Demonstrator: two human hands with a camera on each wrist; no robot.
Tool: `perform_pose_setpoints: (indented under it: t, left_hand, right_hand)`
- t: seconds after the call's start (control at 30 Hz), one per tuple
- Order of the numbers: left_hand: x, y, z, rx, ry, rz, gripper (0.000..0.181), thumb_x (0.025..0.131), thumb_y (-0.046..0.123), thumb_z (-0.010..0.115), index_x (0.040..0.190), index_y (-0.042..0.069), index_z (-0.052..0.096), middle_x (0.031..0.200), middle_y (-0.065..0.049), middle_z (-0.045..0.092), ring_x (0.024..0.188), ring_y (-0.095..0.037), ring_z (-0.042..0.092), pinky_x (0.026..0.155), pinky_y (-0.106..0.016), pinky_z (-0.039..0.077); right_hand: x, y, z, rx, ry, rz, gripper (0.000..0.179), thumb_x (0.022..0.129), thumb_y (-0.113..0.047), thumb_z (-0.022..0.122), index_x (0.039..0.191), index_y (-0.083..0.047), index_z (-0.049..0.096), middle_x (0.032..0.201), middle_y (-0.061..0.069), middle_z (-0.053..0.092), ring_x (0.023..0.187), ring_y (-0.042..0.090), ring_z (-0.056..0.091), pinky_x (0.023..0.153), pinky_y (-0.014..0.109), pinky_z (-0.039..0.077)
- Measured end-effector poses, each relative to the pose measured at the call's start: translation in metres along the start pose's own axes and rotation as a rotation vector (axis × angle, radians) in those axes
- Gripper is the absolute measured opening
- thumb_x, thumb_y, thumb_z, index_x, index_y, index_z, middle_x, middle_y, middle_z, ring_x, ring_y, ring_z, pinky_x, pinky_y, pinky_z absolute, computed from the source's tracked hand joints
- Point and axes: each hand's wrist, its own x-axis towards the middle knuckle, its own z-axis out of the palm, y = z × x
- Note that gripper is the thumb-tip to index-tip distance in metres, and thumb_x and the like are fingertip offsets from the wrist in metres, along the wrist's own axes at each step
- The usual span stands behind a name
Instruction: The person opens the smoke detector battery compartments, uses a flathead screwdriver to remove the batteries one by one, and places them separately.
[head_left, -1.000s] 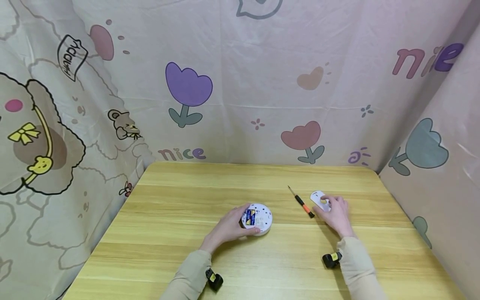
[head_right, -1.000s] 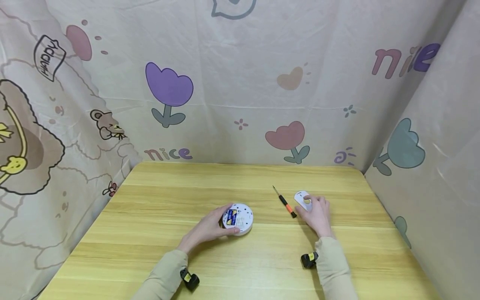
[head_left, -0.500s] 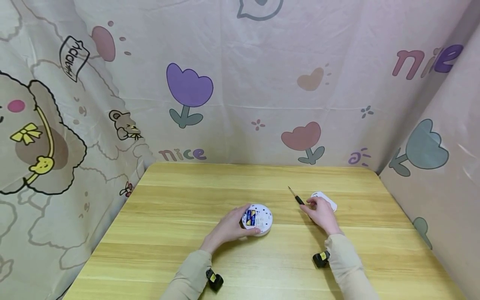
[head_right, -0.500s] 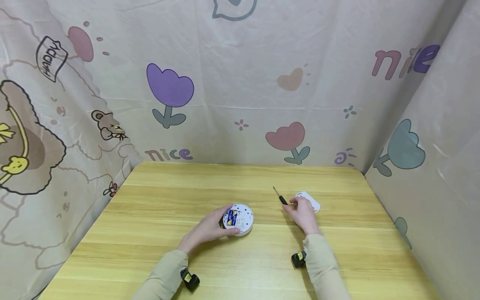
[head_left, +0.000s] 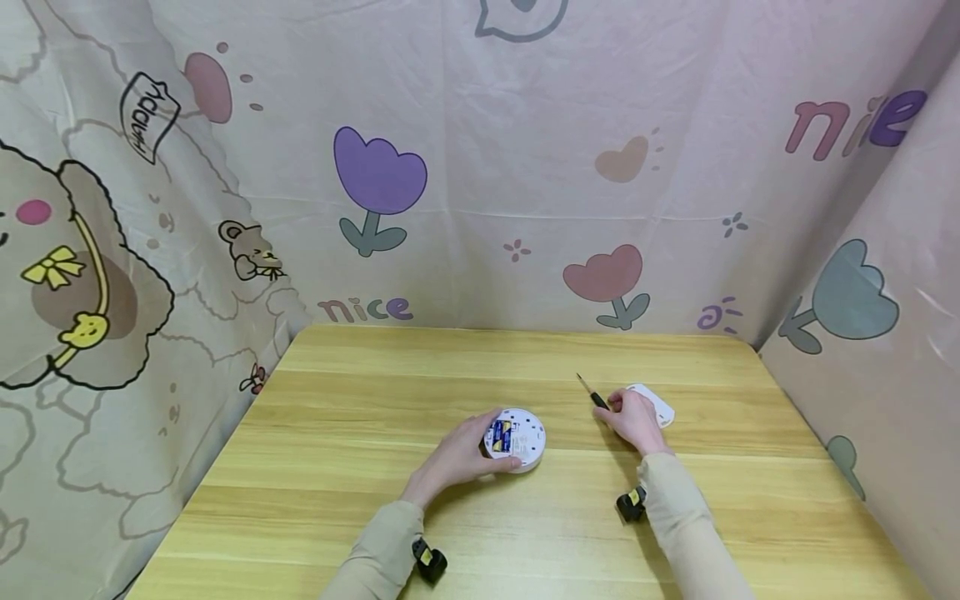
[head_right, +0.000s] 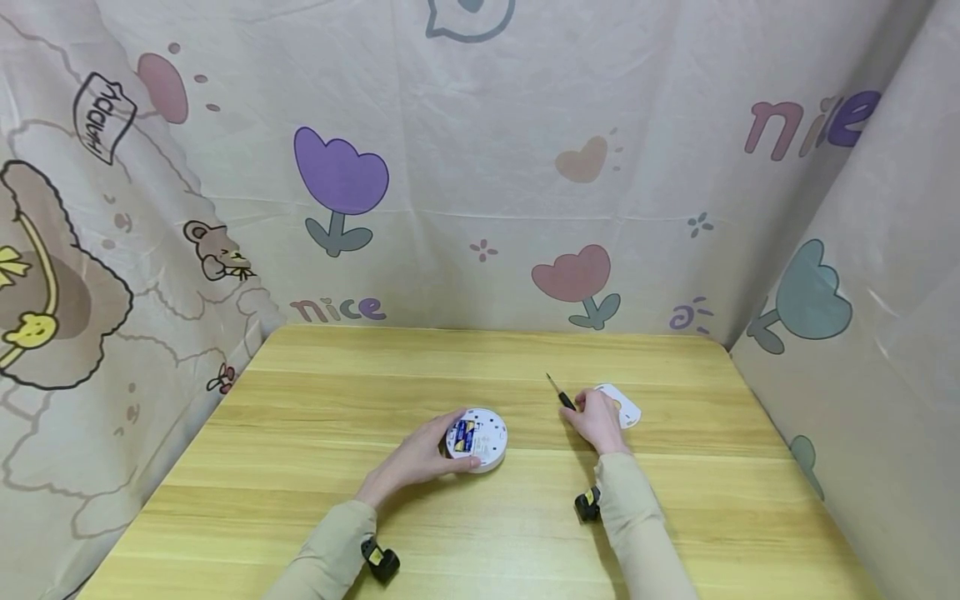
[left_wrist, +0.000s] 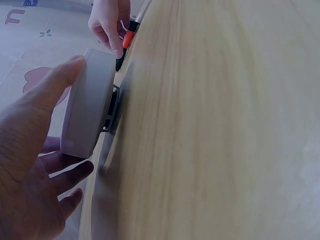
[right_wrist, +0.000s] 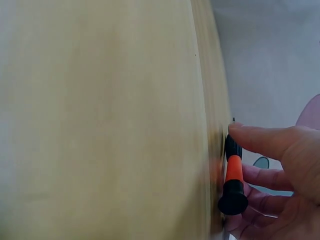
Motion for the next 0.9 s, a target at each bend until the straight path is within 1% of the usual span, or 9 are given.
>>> perform_pose_setpoints:
  t: [0.1,0.3,0.4,0.67,0.9]
  left_hand:
    - [0.0001,0.0000,0.0001,0.003,-0.001,-0.001,0.104,0.079,0.067,0.074,0.156,0.010,0.035,0.155,-0.015,0.048,0.141,-0.037,0.047,0.117,-0.058,0.039]
    - [-0.0003,-0.0002,0.0002,0.008,0.000,0.000,0.103,0.079,0.067,0.073,0.156,0.011,0.035,0.155,-0.015,0.047,0.141,-0.037,0.047,0.118,-0.058,0.039]
    - [-0.0007,-0.0002,0.0002,0.008,0.000,-0.002,0.103,0.078,0.067,0.073,0.156,0.012,0.035,0.155,-0.015,0.047,0.141,-0.037,0.047,0.118,-0.057,0.039]
    - [-0.0002,-0.0006,0.0006,-0.002,-0.001,-0.003,0.104,0.078,0.067,0.074,0.156,0.011,0.035,0.155,-0.016,0.047,0.141,-0.037,0.047,0.117,-0.057,0.040]
    - [0.0001,-0.0011,0.0004,-0.003,0.002,0.002,0.105,0.079,0.067,0.073,0.157,0.009,0.034,0.155,-0.016,0.047,0.141,-0.038,0.047,0.117,-0.058,0.040]
  right_hand:
    - [0.0013,-0.0011,-0.0002,-0.007,-0.007,0.006,0.034,0.087,-0.024,0.076,0.102,0.006,0.068,0.095,0.021,0.072,0.091,0.034,0.068,0.081,0.047,0.055]
    - [0.0026,-0.0044,-0.0011,-0.017,-0.014,0.019,0.030,0.087,-0.024,0.076,0.095,0.004,0.069,0.091,0.019,0.072,0.085,0.030,0.067,0.074,0.040,0.053]
    - [0.0028,-0.0055,-0.0013,-0.025,-0.016,0.028,0.029,0.086,-0.024,0.077,0.092,0.003,0.069,0.089,0.017,0.072,0.083,0.028,0.066,0.073,0.039,0.052]
    - [0.0037,-0.0055,0.0000,-0.036,-0.002,0.030,0.024,0.085,-0.021,0.078,0.088,0.001,0.070,0.083,0.014,0.072,0.080,0.028,0.066,0.072,0.038,0.051]
    - [0.0038,-0.0066,-0.0007,-0.029,0.000,0.032,0.023,0.086,-0.020,0.077,0.087,0.001,0.070,0.082,0.014,0.071,0.079,0.027,0.065,0.070,0.037,0.050]
